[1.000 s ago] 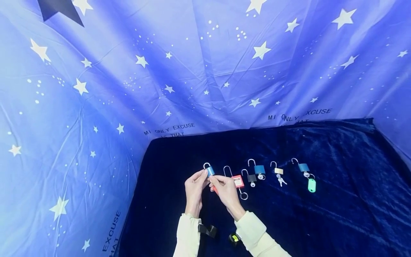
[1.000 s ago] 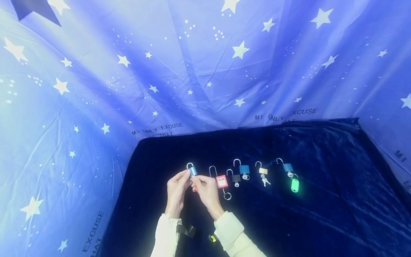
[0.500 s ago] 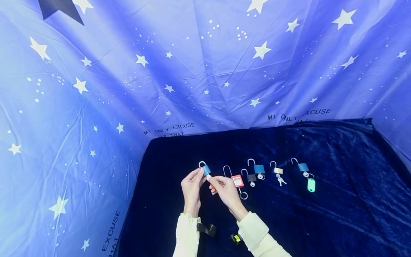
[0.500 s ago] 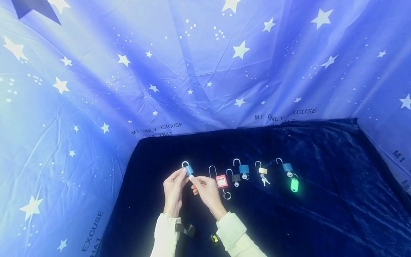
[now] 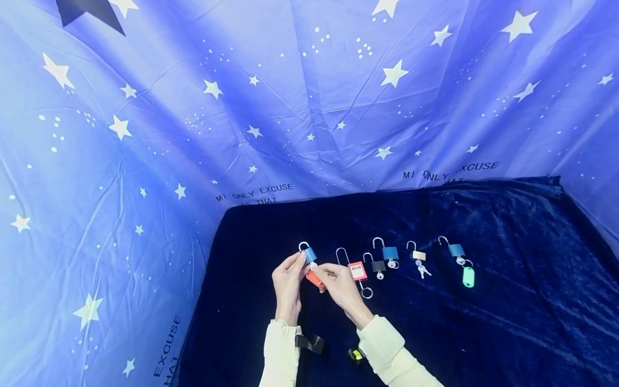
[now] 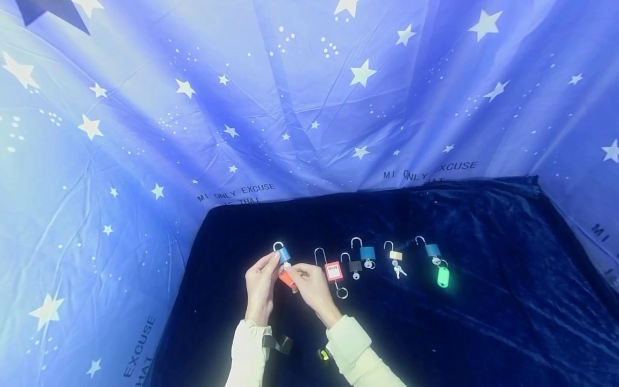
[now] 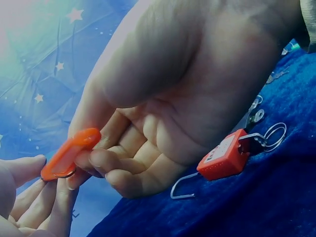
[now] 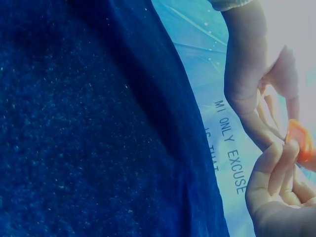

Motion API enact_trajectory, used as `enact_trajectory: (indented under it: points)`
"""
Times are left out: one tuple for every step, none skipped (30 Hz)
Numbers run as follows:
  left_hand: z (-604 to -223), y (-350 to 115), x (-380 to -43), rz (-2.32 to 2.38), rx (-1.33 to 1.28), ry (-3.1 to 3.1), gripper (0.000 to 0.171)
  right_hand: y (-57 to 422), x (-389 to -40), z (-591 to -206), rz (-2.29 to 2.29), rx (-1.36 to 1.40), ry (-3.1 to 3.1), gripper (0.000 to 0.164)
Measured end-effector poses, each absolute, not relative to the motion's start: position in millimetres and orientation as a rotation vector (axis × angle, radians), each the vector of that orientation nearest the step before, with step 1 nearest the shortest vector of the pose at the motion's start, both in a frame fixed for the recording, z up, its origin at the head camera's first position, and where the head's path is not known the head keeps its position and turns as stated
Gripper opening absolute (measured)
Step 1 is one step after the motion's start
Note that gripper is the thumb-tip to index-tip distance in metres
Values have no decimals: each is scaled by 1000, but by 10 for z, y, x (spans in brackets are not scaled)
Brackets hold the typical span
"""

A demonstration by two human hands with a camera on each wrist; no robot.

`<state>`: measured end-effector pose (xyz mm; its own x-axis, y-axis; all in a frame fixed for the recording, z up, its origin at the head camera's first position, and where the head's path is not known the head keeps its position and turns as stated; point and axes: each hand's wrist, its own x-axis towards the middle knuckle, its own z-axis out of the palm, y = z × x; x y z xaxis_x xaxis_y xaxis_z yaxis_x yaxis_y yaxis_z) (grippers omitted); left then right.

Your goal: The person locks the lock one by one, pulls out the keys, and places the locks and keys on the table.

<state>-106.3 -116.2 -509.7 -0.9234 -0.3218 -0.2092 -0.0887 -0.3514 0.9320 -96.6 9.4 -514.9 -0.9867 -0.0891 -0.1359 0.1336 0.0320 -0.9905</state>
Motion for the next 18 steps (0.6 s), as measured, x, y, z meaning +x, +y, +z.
enact_trajectory:
  points:
    - [-5103,-1160,-1064,-2410,546,-1696,34,93,-967,-5144,-2074,44,2138,19]
    - [-5106,-1159,-1063,-2412,544,-1696,34,93,-968,-5141,-2073,39,2140,19]
    - [-5108,-1156,-1061,-2414,541,-1697,34,92,-968,-5139,-2076,35,2138,20]
    - [-5110,-1158,-1059,-2414,535,-1701,34,91,-970,-5140,-2078,37,2134,20]
    - [-5110,-1159,-1056,-2416,531,-1703,34,89,-972,-5143,-2082,29,2133,20]
    - [-5108,-1159,-1053,-2412,524,-1712,34,88,-974,-5147,-2086,22,2130,20]
    - [-5107,-1159,-1050,-2406,517,-1722,35,86,-978,-5151,-2092,16,2125,20]
    - [-5107,-1159,-1048,-2402,516,-1731,34,85,-980,-5153,-2093,10,2124,20]
    - [-5107,-1159,-1049,-2399,513,-1740,34,84,-981,-5155,-2093,6,2124,20]
    - [-5110,-1160,-1052,-2392,511,-1751,34,82,-984,-5157,-2091,5,2127,20]
    - [-5110,-1160,-1053,-2389,513,-1758,33,80,-985,-5157,-2086,3,2132,20]
    - [-5112,-1161,-1055,-2383,514,-1764,33,78,-984,-5156,-2077,6,2137,20]
    - [-5114,-1163,-1059,-2382,522,-1764,33,75,-984,-5157,-2068,6,2148,20]
    - [-5118,-1166,-1063,-2383,530,-1762,32,72,-982,-5154,-2062,5,2157,19]
    - [-5121,-1169,-1066,-2381,534,-1762,32,68,-980,-5153,-2056,5,2168,18]
    - [-5122,-1172,-1065,-2380,539,-1759,32,65,-978,-5153,-2054,5,2174,17]
    - [-5122,-1174,-1065,-2380,544,-1755,32,61,-973,-5154,-2054,-1,2183,17]
    - [-5124,-1177,-1065,-2380,548,-1751,32,53,-958,-5115,-2051,4,2197,16]
